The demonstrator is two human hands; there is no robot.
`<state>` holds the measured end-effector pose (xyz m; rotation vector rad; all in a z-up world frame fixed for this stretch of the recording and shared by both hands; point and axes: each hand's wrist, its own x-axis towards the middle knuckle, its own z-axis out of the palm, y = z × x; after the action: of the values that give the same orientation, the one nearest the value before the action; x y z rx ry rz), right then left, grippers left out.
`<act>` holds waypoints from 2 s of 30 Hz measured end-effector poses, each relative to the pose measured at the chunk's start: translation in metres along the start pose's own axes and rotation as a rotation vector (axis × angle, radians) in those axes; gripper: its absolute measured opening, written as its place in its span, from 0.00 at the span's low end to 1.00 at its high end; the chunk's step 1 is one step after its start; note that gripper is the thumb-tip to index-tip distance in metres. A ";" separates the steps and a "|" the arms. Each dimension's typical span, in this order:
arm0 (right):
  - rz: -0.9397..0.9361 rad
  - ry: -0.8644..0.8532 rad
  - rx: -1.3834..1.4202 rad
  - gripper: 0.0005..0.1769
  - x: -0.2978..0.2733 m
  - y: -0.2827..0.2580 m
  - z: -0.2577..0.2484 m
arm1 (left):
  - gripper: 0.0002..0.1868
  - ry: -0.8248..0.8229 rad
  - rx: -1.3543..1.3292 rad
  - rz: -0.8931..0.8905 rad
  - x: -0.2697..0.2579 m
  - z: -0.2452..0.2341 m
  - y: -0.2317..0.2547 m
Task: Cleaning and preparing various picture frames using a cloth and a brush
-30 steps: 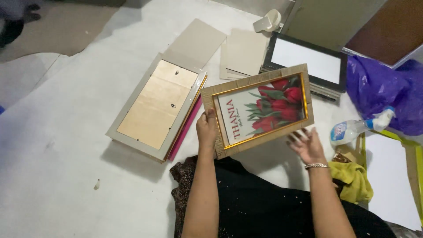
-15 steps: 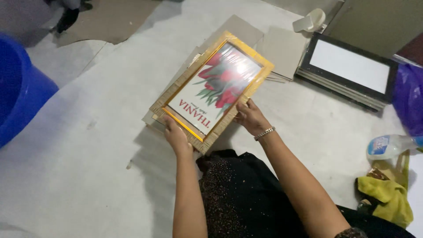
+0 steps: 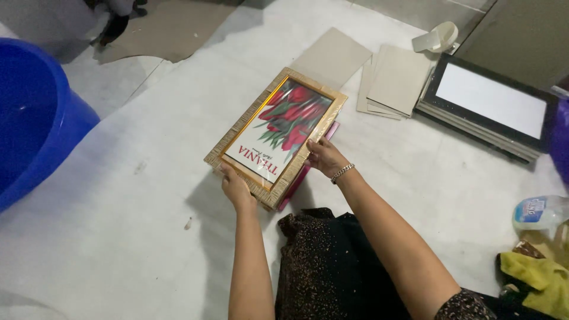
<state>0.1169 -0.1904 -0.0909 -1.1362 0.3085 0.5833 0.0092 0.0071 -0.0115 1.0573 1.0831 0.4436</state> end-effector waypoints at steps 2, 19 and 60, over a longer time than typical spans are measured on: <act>0.007 0.011 -0.013 0.17 0.005 0.001 -0.002 | 0.38 0.006 0.018 0.014 -0.007 0.002 0.006; -0.141 0.240 -0.328 0.35 -0.040 0.018 -0.049 | 0.35 0.061 0.161 0.110 0.003 -0.010 -0.015; -0.511 1.025 0.438 0.18 -0.095 -0.126 -0.579 | 0.34 -0.938 1.088 0.393 -0.134 0.216 -0.268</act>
<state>0.1469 -0.7833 -0.1785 -0.9478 0.9329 -0.5491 0.0899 -0.3202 -0.1610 2.1484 0.1750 -0.4230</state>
